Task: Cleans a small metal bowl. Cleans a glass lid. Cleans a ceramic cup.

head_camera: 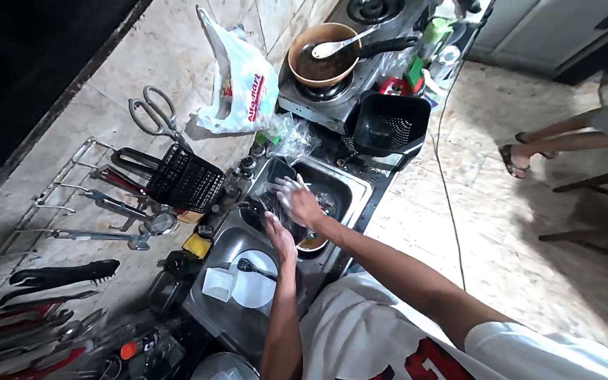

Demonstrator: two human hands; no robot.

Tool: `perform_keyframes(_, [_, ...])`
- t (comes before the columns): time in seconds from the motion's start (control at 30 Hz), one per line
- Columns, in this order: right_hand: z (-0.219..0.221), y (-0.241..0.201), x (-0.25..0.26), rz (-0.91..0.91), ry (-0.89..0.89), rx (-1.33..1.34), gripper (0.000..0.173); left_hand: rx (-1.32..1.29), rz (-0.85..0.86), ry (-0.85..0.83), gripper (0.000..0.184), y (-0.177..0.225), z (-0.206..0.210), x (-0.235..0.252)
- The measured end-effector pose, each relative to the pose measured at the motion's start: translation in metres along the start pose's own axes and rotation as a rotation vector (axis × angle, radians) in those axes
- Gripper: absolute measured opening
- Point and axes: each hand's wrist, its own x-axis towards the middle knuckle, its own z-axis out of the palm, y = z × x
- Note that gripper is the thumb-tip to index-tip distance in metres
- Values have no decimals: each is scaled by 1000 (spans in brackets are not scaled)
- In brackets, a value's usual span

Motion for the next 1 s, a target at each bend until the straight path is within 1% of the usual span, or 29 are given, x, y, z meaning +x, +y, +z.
perform_keyframes(0.07, [7, -2, -23, -18, -26, 12, 48, 32, -39, 3, 55, -3, -1, 6])
perform_keyframes(0.13, [12, -7, -59, -70, -103, -5, 51, 47, -88, -7, 55, -8, -2, 11])
perform_keyframes(0.17, [15, -7, -69, -74, -122, -9, 51, 68, -86, -24, 54, -12, -3, 10])
perform_keyframes(0.23, [15, 1, -61, -24, -153, 7, 54, 138, 3, -114, 46, -19, -5, 5])
perform_keyframes(0.27, [14, 8, -48, 36, -163, 62, 54, 202, 62, -170, 43, -19, -6, 0])
perform_keyframes(0.3, [11, 17, -32, 125, -211, 139, 56, 291, 102, -225, 47, -16, -7, -6])
perform_keyframes(0.37, [1, 35, -3, 407, -344, 401, 65, 506, 125, -339, 60, -8, -10, -15])
perform_keyframes(0.4, [-4, 44, 3, 514, -393, 559, 69, 643, 164, -406, 60, -8, -13, -19])
perform_keyframes(0.47, [-14, 56, 1, 620, -445, 803, 64, 901, 346, -529, 52, -18, -20, -25])
perform_keyframes(0.5, [-17, 56, -5, 644, -453, 859, 61, 1010, 446, -578, 46, -26, -26, -27])
perform_keyframes(0.53, [-16, 55, -9, 650, -460, 859, 60, 1112, 519, -631, 41, -33, -31, -27])
perform_keyframes(0.57, [-10, 54, -15, 635, -485, 795, 63, 1193, 563, -688, 38, -39, -37, -27])
perform_keyframes(0.6, [1, 55, -22, 595, -497, 682, 61, 1245, 598, -726, 35, -47, -42, -28])
perform_keyframes(0.63, [11, 56, -28, 558, -492, 512, 55, 1279, 609, -754, 32, -55, -46, -29])
perform_keyframes(0.7, [24, 45, -30, 605, -500, 185, 42, 1300, 600, -806, 29, -67, -53, -31])
perform_keyframes(0.77, [35, 31, -35, 641, -534, -12, 31, 1255, 605, -780, 28, -85, -63, -35])
perform_keyframes(0.8, [39, 28, -38, 626, -558, -68, 29, 1227, 645, -717, 26, -97, -69, -36])
perform_keyframes(0.9, [49, 28, -47, 606, -621, -94, 31, 1141, 784, -475, 17, -131, -87, -39])
perform_keyframes(0.93, [51, 28, -48, 607, -632, -95, 32, 1106, 798, -413, 19, -137, -93, -39])
perform_keyframes(0.97, [53, 27, -49, 606, -642, -99, 33, 1071, 791, -353, 29, -141, -98, -39])
perform_keyframes(1.0, [54, 27, -50, 601, -655, -107, 34, 1040, 748, -288, 39, -143, -103, -39])
